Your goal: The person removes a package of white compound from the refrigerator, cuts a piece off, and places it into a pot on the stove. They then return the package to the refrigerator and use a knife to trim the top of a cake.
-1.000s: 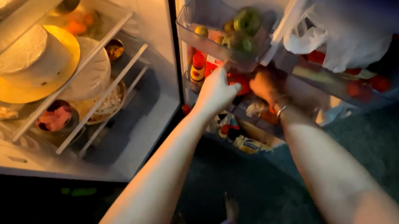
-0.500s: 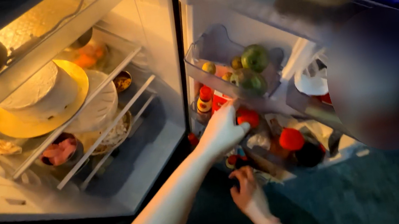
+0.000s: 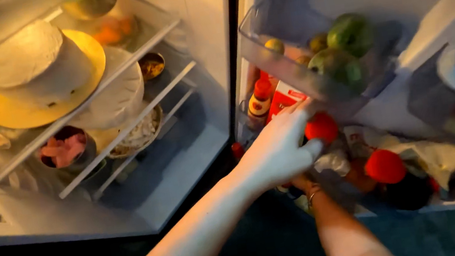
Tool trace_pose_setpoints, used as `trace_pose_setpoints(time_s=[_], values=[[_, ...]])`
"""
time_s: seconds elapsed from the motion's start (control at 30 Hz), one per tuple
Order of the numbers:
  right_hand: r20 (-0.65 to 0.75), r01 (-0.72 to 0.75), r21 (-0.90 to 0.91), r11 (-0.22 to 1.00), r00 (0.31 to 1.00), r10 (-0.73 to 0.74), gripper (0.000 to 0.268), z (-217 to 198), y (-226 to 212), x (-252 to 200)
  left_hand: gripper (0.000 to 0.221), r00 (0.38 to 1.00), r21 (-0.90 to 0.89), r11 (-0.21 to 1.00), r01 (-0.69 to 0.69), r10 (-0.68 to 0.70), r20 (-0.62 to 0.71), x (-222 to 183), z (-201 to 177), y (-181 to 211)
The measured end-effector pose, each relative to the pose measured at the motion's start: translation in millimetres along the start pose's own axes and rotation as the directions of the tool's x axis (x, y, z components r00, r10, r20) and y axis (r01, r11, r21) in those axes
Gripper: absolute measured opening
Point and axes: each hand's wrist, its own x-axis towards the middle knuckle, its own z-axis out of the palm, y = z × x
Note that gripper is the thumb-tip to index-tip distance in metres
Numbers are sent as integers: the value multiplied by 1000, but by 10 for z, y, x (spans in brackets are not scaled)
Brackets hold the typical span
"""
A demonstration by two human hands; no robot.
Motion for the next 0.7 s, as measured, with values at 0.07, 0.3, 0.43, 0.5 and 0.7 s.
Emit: trace_pose_setpoints(time_s=[0.07,0.3,0.43,0.5,0.7], values=[[-67,52,74,996,997,-47,82,-9,16,-21,59,996,10,997,-82,82,-34,-15,70,-122],[-155,-56,-35,998,987,49,46,38,50,84,62,999,-3,1000,-25,25,-20,-170,-31,-67],[-159,-297,-83,951,946,282,35,102,-28,-100,53,968,51,993,-107,116,-223,-473,-59,-502],[-410,-71,218,973,899,157,24,180,-95,-289,48,963,79,986,144,-121,-242,-684,-77,-663],[-324,44,163,986,946,11,27,-667,-1804,-1528,56,890,169,879,445,-412,-197,-1195,130,-1004]])
